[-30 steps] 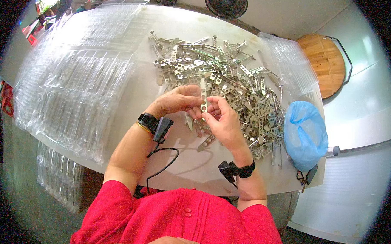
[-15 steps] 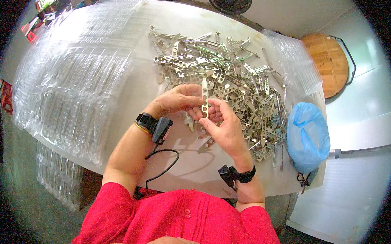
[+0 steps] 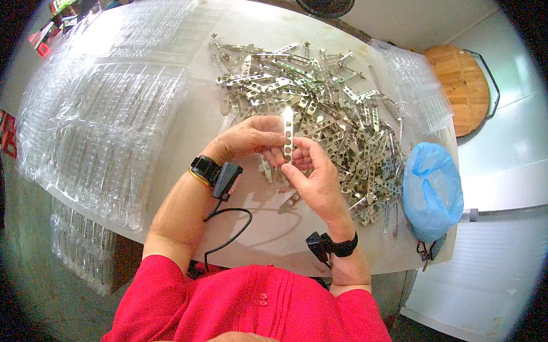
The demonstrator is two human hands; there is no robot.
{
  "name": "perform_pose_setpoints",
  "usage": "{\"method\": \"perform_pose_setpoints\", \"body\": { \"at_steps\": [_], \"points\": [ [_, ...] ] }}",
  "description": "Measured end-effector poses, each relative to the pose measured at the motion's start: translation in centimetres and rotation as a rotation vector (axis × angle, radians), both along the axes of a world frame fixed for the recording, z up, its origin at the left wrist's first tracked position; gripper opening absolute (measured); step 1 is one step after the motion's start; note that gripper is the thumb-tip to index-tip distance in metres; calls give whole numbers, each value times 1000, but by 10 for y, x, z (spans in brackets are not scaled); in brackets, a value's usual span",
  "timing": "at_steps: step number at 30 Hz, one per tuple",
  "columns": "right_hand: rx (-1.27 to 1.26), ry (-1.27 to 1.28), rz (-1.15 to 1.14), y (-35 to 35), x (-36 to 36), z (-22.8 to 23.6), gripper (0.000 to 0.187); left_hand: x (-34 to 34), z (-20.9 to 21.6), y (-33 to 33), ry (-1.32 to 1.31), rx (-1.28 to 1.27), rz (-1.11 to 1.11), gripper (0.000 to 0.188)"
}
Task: Inspecting and sorting small metal components on a workstation table.
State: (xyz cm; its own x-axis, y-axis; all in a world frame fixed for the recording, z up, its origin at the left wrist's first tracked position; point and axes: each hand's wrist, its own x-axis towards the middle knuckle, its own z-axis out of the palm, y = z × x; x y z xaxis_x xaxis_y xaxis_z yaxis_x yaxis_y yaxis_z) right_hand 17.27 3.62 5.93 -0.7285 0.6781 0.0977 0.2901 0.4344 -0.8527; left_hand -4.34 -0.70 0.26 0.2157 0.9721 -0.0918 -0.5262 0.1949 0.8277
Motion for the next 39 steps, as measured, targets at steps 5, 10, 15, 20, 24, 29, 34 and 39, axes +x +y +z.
{"method": "perform_pose_setpoints", "body": {
  "at_steps": [5,10,15,20,24,29,34,39],
  "points": [
    [-3,6,-12,-6,-4,-4,46,-2,-1,0,16,47,2,12],
    [-139,26,-13,-9,-9,-13,42,-2,-8,5,54,73,12,12],
    [-461,208,29,-3,-12,-8,36,-1,-7,4,-45,110,11,12],
    [-562,226,30,1,-11,-4,36,-1,-7,4,-96,123,20,14],
    [-542,237,32,-1,-11,-2,38,0,-3,3,-103,99,27,15],
    [-238,93,29,-6,-16,-2,41,1,-12,5,-82,71,81,15],
    [-43,65,12,0,-18,1,37,-4,-1,3,-30,115,219,14],
    [168,-7,-116,10,-8,17,15,-14,-6,10,-361,162,459,8]
  ]
}}
